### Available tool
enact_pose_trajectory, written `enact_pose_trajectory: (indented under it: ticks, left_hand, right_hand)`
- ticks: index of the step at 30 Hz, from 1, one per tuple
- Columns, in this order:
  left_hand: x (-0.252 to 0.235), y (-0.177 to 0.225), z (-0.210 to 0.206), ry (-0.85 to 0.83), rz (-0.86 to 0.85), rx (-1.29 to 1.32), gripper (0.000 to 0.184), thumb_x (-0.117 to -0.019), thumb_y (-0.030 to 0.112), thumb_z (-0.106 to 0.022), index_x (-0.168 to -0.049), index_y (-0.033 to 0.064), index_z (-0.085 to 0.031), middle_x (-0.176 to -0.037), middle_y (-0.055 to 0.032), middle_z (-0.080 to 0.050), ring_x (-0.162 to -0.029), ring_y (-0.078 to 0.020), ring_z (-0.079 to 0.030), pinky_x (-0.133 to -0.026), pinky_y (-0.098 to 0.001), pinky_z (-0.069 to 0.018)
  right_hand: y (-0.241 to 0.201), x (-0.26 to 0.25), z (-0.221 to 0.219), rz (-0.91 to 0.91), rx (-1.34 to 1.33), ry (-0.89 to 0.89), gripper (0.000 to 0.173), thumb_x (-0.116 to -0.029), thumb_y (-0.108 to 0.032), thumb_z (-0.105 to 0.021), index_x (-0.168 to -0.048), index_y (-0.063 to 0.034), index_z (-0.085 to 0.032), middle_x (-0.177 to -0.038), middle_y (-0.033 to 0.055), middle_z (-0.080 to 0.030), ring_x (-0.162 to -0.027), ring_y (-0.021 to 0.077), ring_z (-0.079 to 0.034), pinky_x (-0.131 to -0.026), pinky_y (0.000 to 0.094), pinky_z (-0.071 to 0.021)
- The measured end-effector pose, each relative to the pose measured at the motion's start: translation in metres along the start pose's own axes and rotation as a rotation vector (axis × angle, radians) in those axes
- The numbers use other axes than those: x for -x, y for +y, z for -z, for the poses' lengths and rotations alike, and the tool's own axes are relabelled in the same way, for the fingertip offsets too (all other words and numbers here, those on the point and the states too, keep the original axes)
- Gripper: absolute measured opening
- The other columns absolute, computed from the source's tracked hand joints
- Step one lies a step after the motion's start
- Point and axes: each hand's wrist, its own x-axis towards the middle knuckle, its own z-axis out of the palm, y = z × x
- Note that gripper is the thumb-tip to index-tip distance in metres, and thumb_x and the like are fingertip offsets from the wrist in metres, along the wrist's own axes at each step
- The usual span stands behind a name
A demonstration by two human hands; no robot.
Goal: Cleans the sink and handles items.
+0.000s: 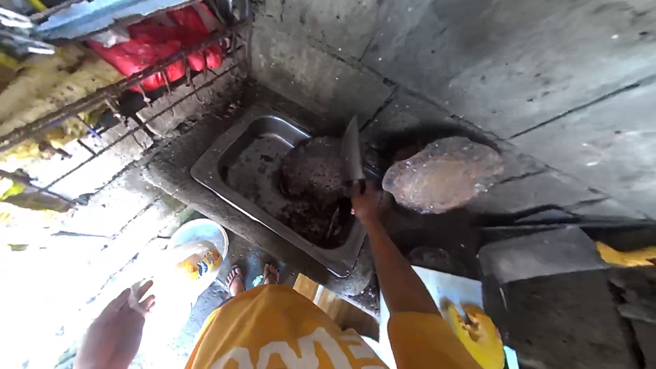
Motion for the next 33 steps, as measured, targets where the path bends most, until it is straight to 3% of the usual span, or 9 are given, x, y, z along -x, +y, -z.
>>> enact_pose_trajectory:
  ticks: [8,11,13,15,17,18,22,29,33]
  left_hand:
    - [0.038,-0.013,-0.022,0.115,-0.032,0.033,0.030,-0.1104,0.021,-0.029,-0.106,0.0119,-0.057,-0.094,-0.0007,-0.074,-0.070,-0.0096,-0.067,-0.063,-0.0248,-0.0555]
    - [0.047,-0.021,-0.027,0.138,-0.002,0.063,0.031,-0.1107,0.022,-0.030,-0.107,0.0102,-0.058,-0.095,-0.0023,-0.074,-0.071,-0.0104,-0.068,-0.065,-0.0254,-0.0560]
    - [0.053,-0.026,-0.028,0.144,0.012,0.077,0.031,-0.1112,0.022,-0.029,-0.107,0.0103,-0.057,-0.094,-0.0014,-0.073,-0.071,-0.0095,-0.067,-0.065,-0.0251,-0.0558]
    - [0.056,-0.030,-0.027,0.154,0.015,0.107,0.031,-0.1114,0.022,-0.029,-0.106,0.0103,-0.057,-0.093,-0.0012,-0.073,-0.070,-0.0096,-0.068,-0.066,-0.0248,-0.0560]
    - [0.060,-0.034,-0.024,0.170,0.012,0.125,0.031,-0.1113,0.022,-0.030,-0.107,0.0099,-0.057,-0.094,-0.0014,-0.074,-0.071,-0.0096,-0.068,-0.066,-0.0246,-0.0563]
    - [0.062,-0.036,-0.022,0.177,0.009,0.134,0.031,-0.1112,0.022,-0.030,-0.107,0.0095,-0.058,-0.095,-0.0020,-0.074,-0.072,-0.0101,-0.068,-0.066,-0.0249,-0.0566]
    - [0.067,-0.040,-0.013,0.193,-0.006,0.136,0.030,-0.1109,0.022,-0.030,-0.105,0.0113,-0.057,-0.095,-0.0009,-0.074,-0.072,-0.0099,-0.068,-0.066,-0.0254,-0.0558]
    - [0.060,-0.040,-0.018,0.191,-0.013,0.168,0.030,-0.1106,0.020,-0.031,-0.106,0.0093,-0.059,-0.095,-0.0014,-0.073,-0.071,-0.0095,-0.067,-0.065,-0.0247,-0.0558]
    - [0.056,-0.036,-0.014,0.184,-0.031,0.153,0.028,-0.1108,0.020,-0.032,-0.107,0.0103,-0.058,-0.095,-0.0010,-0.073,-0.073,-0.0096,-0.068,-0.067,-0.0250,-0.0562]
  right_hand:
    - [-0.006,0.003,-0.015,0.214,0.237,-0.390,0.056,-0.1102,-0.044,-0.040,-0.159,-0.0151,-0.037,-0.130,0.0247,-0.064,-0.113,0.0406,-0.066,-0.098,0.0577,-0.0506]
    - [-0.005,-0.024,-0.011,0.210,0.031,-0.246,0.050,-0.1113,-0.037,-0.041,-0.153,-0.0104,-0.042,-0.108,0.0257,-0.066,-0.080,0.0358,-0.067,-0.073,0.0519,-0.0567]
    - [-0.009,-0.025,-0.018,0.214,-0.005,-0.223,0.049,-0.1117,-0.036,-0.040,-0.153,-0.0095,-0.041,-0.105,0.0251,-0.065,-0.073,0.0332,-0.066,-0.068,0.0493,-0.0566]
    - [-0.015,-0.011,-0.026,0.293,0.121,-0.313,0.049,-0.1115,-0.037,-0.040,-0.152,-0.0091,-0.043,-0.114,0.0244,-0.067,-0.085,0.0346,-0.069,-0.079,0.0515,-0.0565]
    - [-0.020,-0.002,-0.030,0.352,0.237,-0.399,0.053,-0.1104,-0.040,-0.043,-0.155,-0.0121,-0.044,-0.134,0.0235,-0.063,-0.115,0.0388,-0.066,-0.100,0.0565,-0.0498]
    - [-0.021,-0.002,-0.029,0.363,0.233,-0.394,0.053,-0.1103,-0.040,-0.043,-0.155,-0.0117,-0.044,-0.136,0.0235,-0.062,-0.119,0.0392,-0.064,-0.103,0.0567,-0.0483]
    - [-0.023,-0.029,-0.015,0.263,0.009,-0.180,0.048,-0.1122,-0.035,-0.038,-0.152,-0.0081,-0.043,-0.105,0.0251,-0.065,-0.075,0.0339,-0.065,-0.070,0.0505,-0.0557]
    - [-0.026,-0.025,-0.024,0.348,0.166,-0.264,0.051,-0.1107,-0.038,-0.042,-0.154,-0.0114,-0.045,-0.126,0.0242,-0.065,-0.095,0.0359,-0.069,-0.086,0.0530,-0.0552]
    - [-0.032,-0.039,-0.017,0.249,0.005,-0.152,0.050,-0.1118,-0.038,-0.039,-0.156,-0.0145,-0.040,-0.101,0.0236,-0.065,-0.069,0.0310,-0.063,-0.065,0.0475,-0.0551]
